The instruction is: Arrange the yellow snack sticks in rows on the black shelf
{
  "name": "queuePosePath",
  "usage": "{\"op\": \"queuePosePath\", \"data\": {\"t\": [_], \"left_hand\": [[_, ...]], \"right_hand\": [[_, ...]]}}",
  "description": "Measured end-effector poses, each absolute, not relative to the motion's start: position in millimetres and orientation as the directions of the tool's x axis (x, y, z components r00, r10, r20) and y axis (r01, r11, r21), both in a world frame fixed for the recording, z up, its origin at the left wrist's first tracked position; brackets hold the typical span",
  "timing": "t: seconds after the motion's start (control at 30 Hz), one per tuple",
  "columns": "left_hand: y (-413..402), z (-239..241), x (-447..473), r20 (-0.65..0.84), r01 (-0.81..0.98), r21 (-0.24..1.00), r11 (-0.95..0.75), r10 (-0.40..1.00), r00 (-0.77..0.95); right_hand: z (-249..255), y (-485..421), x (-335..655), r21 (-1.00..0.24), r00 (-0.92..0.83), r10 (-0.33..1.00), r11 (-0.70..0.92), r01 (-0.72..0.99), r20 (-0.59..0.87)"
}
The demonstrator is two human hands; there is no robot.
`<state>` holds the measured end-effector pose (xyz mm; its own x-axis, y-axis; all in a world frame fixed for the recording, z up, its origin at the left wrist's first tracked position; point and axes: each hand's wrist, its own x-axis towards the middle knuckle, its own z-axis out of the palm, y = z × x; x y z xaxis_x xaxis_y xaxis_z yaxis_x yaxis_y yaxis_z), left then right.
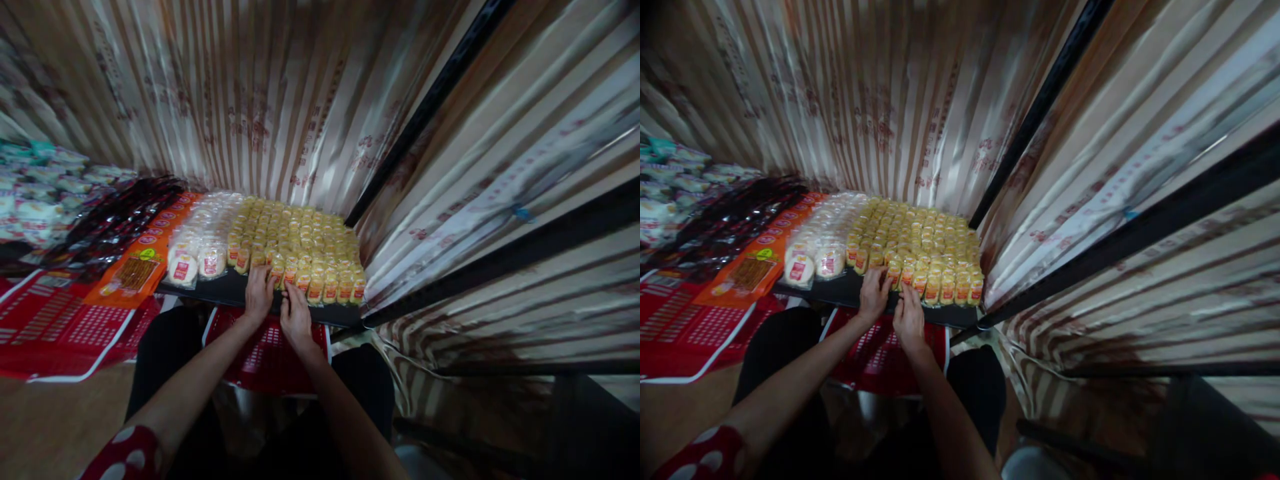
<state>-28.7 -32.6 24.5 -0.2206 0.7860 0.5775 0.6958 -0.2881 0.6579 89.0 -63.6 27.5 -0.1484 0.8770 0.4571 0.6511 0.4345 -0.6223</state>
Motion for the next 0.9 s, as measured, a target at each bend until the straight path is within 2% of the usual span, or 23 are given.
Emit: {"op": "queuePosePath", "data": {"t": [0.33,0.53,0.77,0.9], "left_hand": [[-34.2,19.7,-28.5,0.578,0.680,0.663,-0.313,0.791,-0.199],[-35.1,21.7,-28.7,0.577,0.697,0.644,-0.316,0.798,-0.172],[-42.1,19.2,-27.5,0.591,0.702,0.634,-0.323,0.788,-0.172],[-42.9,18.8,-28.3,0.589,0.701,0.637,-0.320,0.789,-0.175]], "right_hand": [[21.7,-62.4,88.4,-0.606,-0.212,0.862,0.480,0.634,0.461],[17.9,-58.5,84.6,-0.545,-0.215,0.868,0.455,0.704,0.447],[18.3,-64.4,91.8,-0.589,-0.254,0.825,0.544,0.597,0.504],[19.6,-63.3,91.9,-0.567,-0.275,0.834,0.532,0.629,0.478]]}}
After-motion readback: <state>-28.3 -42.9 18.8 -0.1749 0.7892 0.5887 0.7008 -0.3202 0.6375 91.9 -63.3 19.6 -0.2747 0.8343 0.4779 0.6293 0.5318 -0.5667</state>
